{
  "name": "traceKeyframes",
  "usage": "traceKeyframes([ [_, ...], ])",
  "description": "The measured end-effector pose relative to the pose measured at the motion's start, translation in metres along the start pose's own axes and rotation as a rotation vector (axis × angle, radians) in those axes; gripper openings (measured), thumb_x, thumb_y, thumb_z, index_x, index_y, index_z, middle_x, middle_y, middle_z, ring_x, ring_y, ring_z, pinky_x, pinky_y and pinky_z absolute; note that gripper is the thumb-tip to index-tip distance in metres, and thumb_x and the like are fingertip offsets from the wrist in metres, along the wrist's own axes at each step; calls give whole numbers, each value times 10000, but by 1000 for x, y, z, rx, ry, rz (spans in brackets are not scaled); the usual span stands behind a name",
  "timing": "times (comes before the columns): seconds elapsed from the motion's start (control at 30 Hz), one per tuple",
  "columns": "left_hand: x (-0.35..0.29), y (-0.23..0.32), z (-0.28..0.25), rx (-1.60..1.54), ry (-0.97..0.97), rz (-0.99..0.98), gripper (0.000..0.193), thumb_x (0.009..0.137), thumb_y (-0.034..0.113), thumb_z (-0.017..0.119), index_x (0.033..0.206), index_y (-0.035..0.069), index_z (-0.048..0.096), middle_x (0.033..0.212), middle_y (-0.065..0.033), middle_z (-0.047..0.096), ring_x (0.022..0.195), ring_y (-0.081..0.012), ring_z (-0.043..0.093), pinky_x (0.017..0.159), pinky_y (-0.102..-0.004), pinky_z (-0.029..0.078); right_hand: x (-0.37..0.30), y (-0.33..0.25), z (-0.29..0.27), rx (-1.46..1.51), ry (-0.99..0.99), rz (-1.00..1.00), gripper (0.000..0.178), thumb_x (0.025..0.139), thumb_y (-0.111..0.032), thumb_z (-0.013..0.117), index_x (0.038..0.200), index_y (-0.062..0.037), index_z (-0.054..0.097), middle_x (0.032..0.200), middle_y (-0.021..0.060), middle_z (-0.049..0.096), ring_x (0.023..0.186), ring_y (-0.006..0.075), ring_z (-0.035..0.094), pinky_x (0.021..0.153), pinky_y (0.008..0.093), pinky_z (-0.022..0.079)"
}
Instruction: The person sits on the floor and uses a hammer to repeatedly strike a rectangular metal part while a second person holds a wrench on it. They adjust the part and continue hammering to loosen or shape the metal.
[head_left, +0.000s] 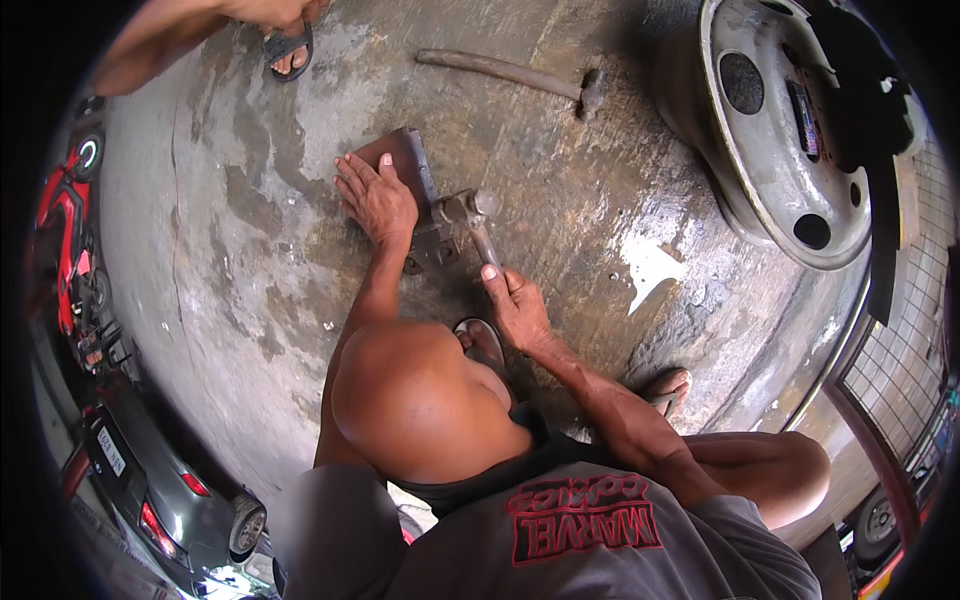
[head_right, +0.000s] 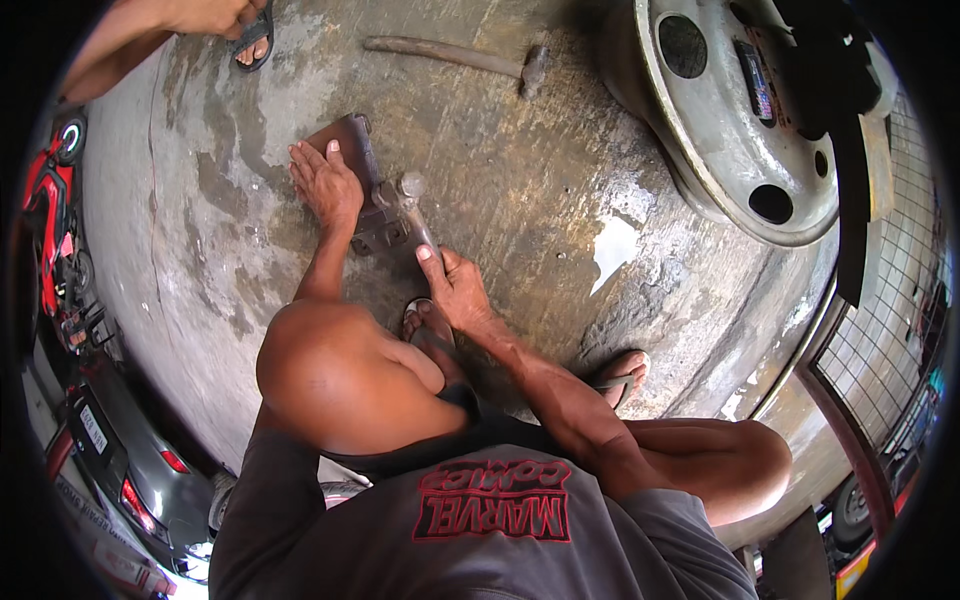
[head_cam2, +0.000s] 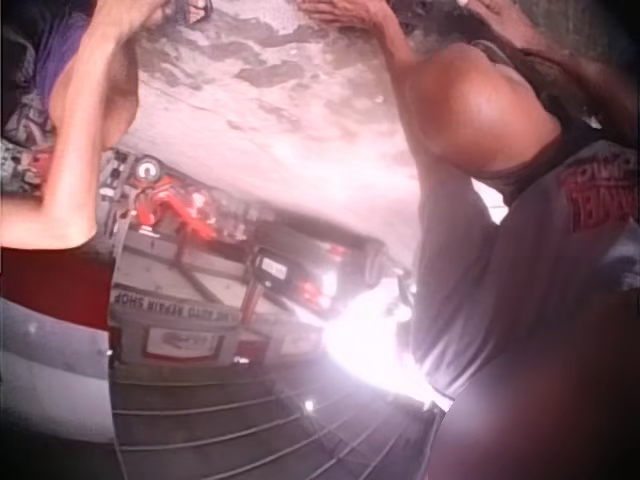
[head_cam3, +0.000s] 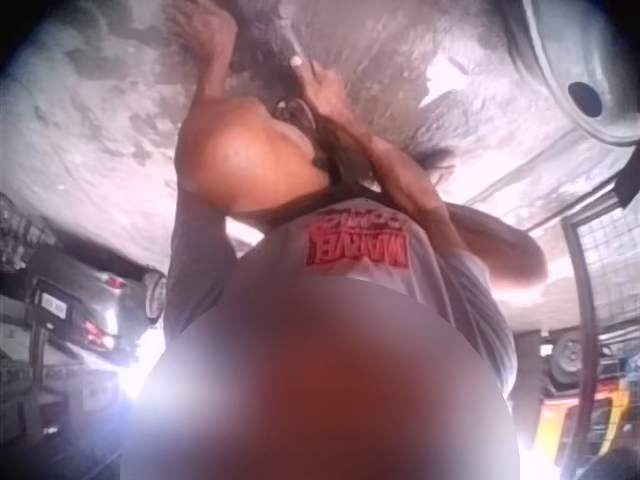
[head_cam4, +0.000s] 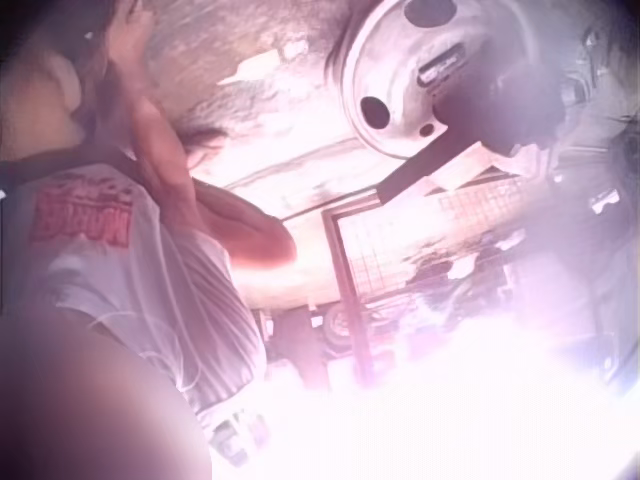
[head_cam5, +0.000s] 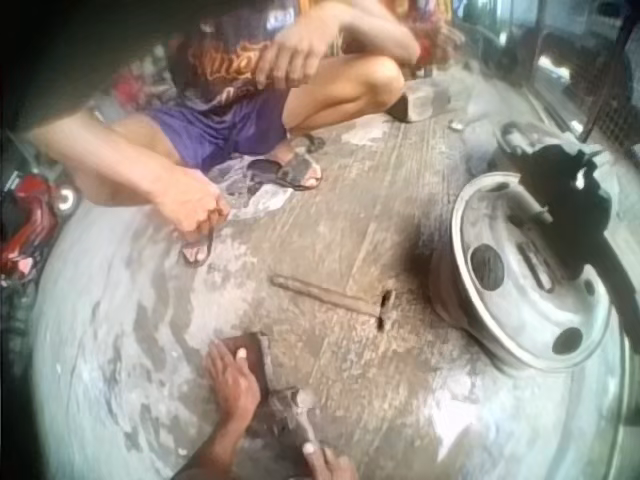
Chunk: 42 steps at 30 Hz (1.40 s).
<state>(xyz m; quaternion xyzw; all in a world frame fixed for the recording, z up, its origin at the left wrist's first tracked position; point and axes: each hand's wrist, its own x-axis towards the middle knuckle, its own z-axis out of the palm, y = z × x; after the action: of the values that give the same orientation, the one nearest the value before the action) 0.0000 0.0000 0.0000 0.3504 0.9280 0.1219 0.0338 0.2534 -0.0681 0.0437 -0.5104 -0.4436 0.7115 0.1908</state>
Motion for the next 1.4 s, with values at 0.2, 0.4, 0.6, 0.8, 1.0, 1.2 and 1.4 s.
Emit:
traceKeyframes([
  [0.2,18,20,-5,-111,16,-22,1280,816,876,550,1544,-140,273,1483,-347,459,1391,-473,444,1142,-567,363,24,-20,-39,-74,200,-133,570,1064,-515,531,838,7,563,641,34,418,644,130,424,576,374,411],
  [0.4,21,-3,-38,-415,-241,-250,1009,651,667,895,1213,-125,620,1173,-261,696,1091,-376,675,947,-444,533,11,-34,-26,-1,173,-169,565,1064,-529,527,824,-17,551,633,1,436,637,111,416,565,359,405],
  [0.6,18,-24,-24,-604,-123,-150,1018,631,643,918,1149,-174,600,1159,-303,645,1082,-384,651,945,-468,521,8,-14,18,-92,104,-80,652,1055,-580,489,878,38,591,651,144,493,652,234,466,656,443,460],
  [0.8,4,2,-28,-493,-45,-125,1023,648,652,905,1142,-189,595,1138,-297,634,1080,-402,635,969,-478,498,6,-27,-12,-78,136,-53,640,1048,-602,496,829,-9,596,624,72,526,618,179,521,607,396,457],
  [1.0,9,-16,-37,-444,-41,-97,1026,654,667,888,1139,-190,601,1154,-315,628,1107,-424,621,981,-493,482,-23,-198,-59,303,279,-674,686,985,-780,369,867,-107,441,555,1,396,431,104,356,385,279,317],
  [1.2,11,-22,-27,-424,2,-80,1029,673,679,868,1148,-192,595,1157,-309,614,1104,-439,620,984,-508,479,6,-143,-18,433,355,-885,719,927,-841,391,888,-124,386,539,29,410,427,136,401,393,326,362],
  [1.4,15,-27,-32,-424,-42,-118,1026,667,687,868,1175,-163,601,1171,-292,614,1106,-428,624,972,-509,488,23,-36,0,88,86,153,613,1039,-660,455,821,-94,549,623,2,490,500,114,458,452,314,386],
])
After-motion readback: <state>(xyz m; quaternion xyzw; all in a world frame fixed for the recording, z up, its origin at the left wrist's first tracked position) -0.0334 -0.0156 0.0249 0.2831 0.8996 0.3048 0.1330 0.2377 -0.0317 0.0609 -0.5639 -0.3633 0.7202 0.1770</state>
